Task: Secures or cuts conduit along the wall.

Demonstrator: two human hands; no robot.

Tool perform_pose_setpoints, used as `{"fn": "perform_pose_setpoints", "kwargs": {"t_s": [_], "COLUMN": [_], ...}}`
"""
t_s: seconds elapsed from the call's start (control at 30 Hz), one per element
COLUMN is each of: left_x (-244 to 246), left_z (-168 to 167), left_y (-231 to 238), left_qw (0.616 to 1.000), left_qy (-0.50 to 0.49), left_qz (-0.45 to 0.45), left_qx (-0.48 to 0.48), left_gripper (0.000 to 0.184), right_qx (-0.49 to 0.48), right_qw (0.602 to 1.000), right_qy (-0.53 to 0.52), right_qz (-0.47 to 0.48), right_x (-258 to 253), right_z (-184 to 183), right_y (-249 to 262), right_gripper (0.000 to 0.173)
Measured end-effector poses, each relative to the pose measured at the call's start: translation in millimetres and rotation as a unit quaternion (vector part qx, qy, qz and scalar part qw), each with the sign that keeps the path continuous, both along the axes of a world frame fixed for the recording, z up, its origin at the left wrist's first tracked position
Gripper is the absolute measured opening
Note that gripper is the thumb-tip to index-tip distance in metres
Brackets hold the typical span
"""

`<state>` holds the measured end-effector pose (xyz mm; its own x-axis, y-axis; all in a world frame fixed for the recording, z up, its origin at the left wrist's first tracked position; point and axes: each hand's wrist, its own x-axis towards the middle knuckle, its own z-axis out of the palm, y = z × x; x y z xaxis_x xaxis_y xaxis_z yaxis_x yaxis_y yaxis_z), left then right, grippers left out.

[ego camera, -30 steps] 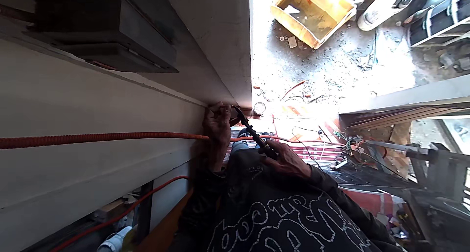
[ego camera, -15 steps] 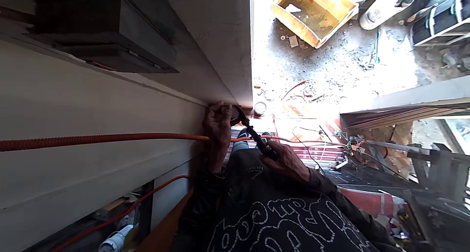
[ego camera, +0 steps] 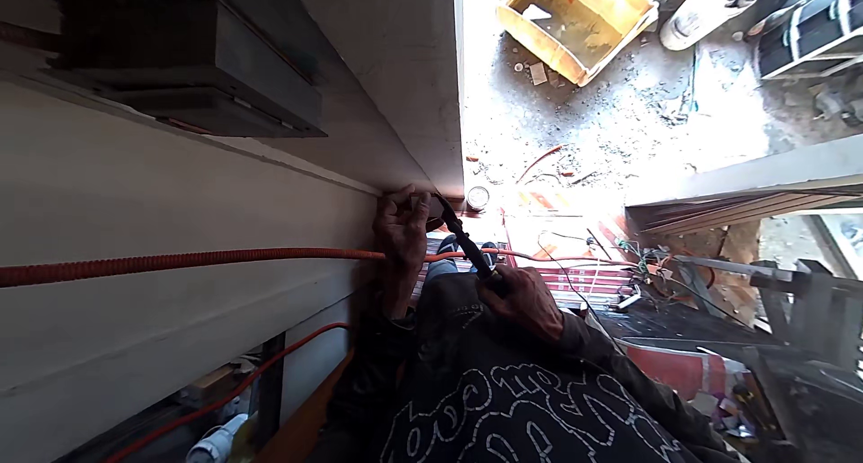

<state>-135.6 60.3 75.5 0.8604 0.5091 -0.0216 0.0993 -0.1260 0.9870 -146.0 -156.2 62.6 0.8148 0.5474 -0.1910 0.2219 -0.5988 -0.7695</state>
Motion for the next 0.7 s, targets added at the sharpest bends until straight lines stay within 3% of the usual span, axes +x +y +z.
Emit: {"fn": "perform_pose_setpoints", "kwargs": {"t_s": [0.17,0.27,0.47,0.7], "left_x": [8.7,10.2,17.0,33.3], "left_z": [0.6,4.8,10.9,18.2], "left_y": [5.9,18.0,25.8,23.6], "left_qw": [0.991,0.980,0.977,0.974], "left_qy": [0.024,0.008,-0.050,-0.051], "left_qz": [0.041,0.047,0.048,0.075], "left_qx": [-0.125,-0.194,-0.204,-0.208], "left_gripper": [0.027,0.026,0.022,0.036], "right_qx": [0.058,0.068,-0.037,-0.034], "right_qw": [0.997,0.996,0.987,0.986], "right_qy": [0.042,0.004,-0.103,-0.111], "right_qz": [-0.008,-0.050,-0.116,-0.121], "right_x": [3.1,1.0,11.1,9.6], "right_z": [-2.5,-7.1,-16.9,-27.9], "right_y": [-9.3,-21.9,-45.4,-56.8], "right_gripper": [0.041,0.044,0.037,0.033]}}
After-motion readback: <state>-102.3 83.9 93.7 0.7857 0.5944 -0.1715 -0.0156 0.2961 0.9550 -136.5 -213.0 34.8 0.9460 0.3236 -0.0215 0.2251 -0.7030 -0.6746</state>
